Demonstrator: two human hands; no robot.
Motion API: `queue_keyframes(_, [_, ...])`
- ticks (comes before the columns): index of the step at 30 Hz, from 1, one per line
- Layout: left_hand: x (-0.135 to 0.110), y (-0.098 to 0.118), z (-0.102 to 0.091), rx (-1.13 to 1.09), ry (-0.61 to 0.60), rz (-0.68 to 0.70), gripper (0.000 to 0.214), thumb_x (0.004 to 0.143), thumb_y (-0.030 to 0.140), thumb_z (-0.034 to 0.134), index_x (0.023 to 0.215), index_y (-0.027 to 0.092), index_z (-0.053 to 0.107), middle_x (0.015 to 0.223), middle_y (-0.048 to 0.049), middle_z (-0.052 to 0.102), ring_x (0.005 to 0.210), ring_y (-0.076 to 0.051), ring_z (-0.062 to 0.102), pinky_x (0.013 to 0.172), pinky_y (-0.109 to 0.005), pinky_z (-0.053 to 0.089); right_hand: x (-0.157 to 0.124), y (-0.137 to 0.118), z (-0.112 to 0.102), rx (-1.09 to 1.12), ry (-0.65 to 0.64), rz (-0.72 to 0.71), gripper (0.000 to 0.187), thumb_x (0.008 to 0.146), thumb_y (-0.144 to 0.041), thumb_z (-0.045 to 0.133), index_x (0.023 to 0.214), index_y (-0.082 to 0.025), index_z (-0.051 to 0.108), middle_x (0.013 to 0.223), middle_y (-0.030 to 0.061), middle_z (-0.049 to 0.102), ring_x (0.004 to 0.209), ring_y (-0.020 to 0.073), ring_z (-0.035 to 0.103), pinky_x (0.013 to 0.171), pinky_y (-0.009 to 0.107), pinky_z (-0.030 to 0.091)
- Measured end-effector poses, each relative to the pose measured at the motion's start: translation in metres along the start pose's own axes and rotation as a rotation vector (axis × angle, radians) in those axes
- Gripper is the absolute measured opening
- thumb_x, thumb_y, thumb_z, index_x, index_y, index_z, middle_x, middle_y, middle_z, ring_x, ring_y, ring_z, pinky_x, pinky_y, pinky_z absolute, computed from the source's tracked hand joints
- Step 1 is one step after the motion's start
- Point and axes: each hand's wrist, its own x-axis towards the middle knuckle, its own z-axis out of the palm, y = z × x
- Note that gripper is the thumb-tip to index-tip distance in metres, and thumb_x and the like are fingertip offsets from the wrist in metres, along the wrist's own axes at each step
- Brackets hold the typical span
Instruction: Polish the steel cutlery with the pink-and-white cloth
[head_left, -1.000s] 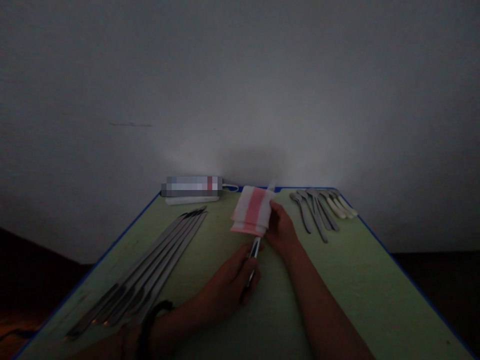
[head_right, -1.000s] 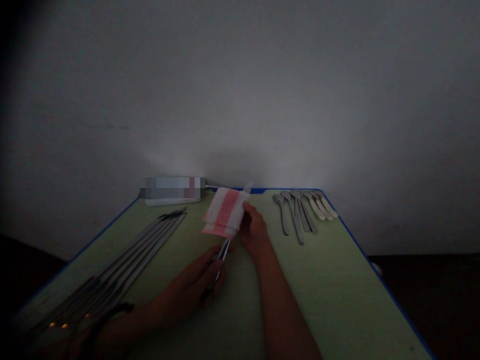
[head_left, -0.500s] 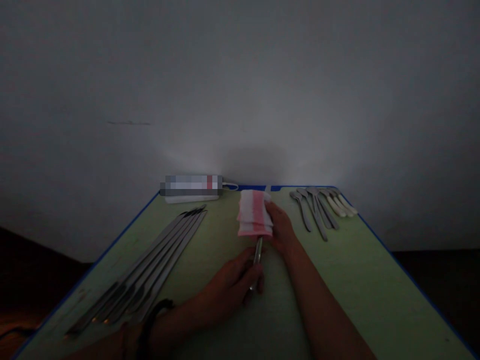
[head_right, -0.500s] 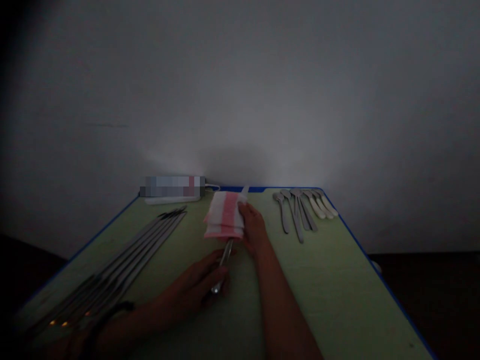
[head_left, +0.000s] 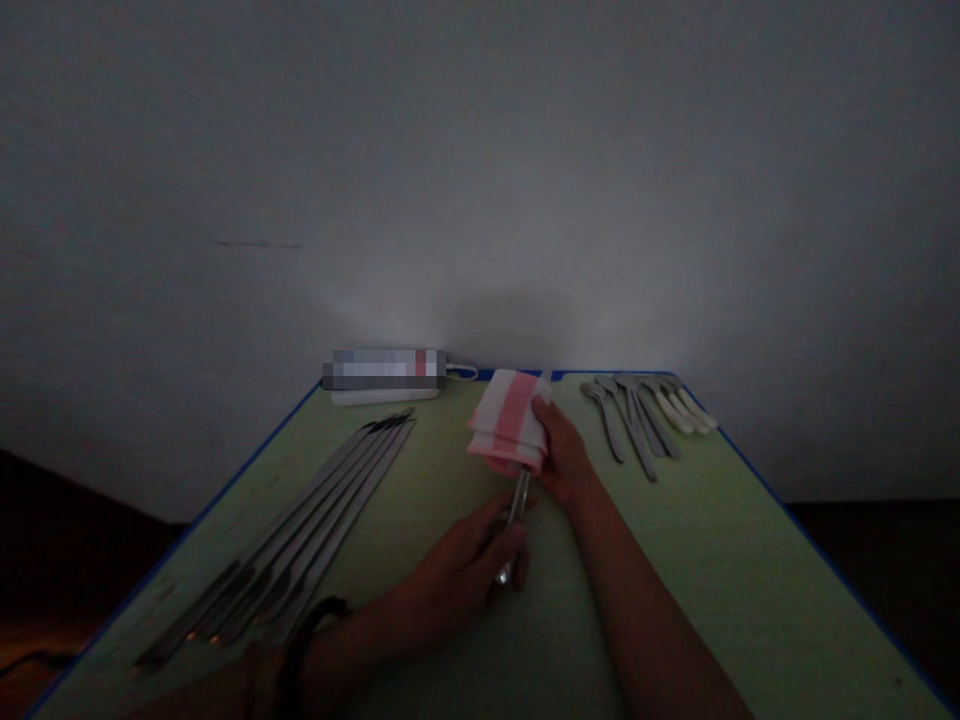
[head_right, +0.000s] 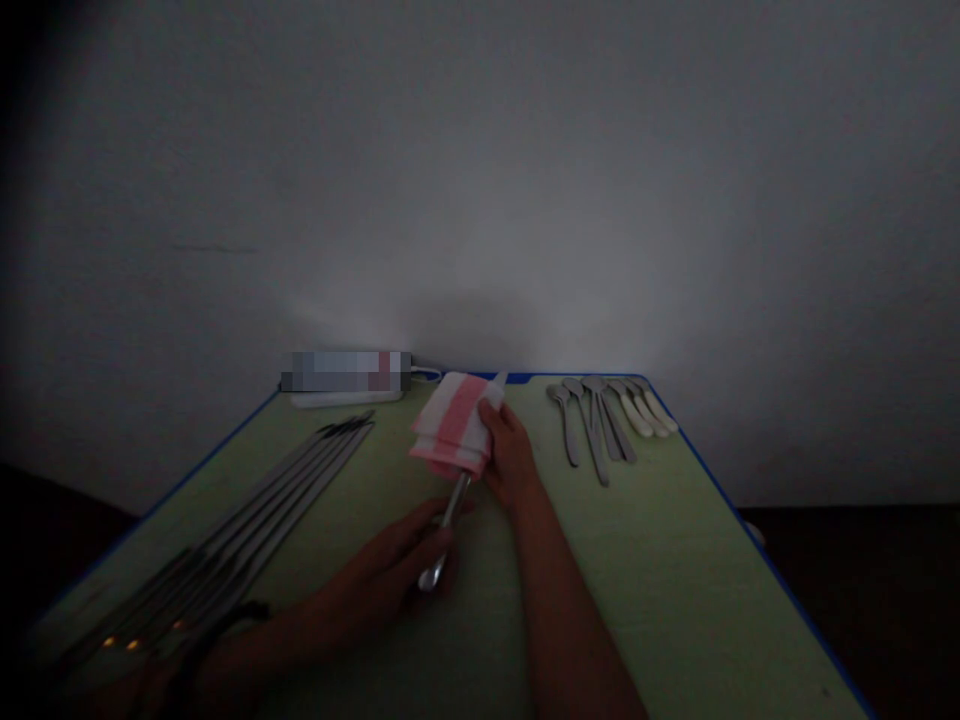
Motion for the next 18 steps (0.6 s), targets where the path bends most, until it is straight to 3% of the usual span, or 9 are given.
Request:
queue_keyframes(5, [0.001, -0.001, 0.000, 0.097, -0.003, 0.037, 0.030, 0.091, 0.033, 0.036, 0.117, 0.018, 0.042, 0.066, 0.0055, 0.051, 0.053, -0.009, 0.045, 0.053, -0.020, 0.038, 0.001, -0.004, 0.003, 0.139, 0.125, 0.016, 0.027, 0.074, -0.036, 0.062, 0.092, -0.015, 0.061, 0.080, 0.0019, 0.070, 0.067, 0.0132, 0.063, 0.065, 0.026, 0.052])
queue_keyframes(10, [-0.003, 0.000, -0.001, 0.274, -0.047, 0.131, 0.023, 0.092, 0.032, 0.035, 0.097, 0.018, 0.053, 0.066, 0.0039, 0.053, 0.059, -0.010, 0.049, 0.058, -0.020, 0.037, 0.006, -0.009, -0.002, 0.277, 0.289, 0.010, 0.026, 0.080, -0.040, 0.051, 0.091, -0.018, 0.062, 0.078, 0.0004, 0.070, 0.063, 0.0135, 0.063, 0.060, 0.027, 0.053])
queue_keyframes(18, [-0.006, 0.011, -0.003, 0.285, -0.075, 0.087, 0.027, 0.092, 0.032, 0.033, 0.104, 0.018, 0.053, 0.065, 0.0042, 0.051, 0.060, -0.011, 0.049, 0.059, -0.021, 0.038, 0.007, -0.018, -0.010, 0.274, 0.144, 0.009, 0.021, 0.075, -0.037, 0.052, 0.086, -0.021, 0.062, 0.069, -0.0013, 0.067, 0.056, 0.0123, 0.059, 0.052, 0.024, 0.050])
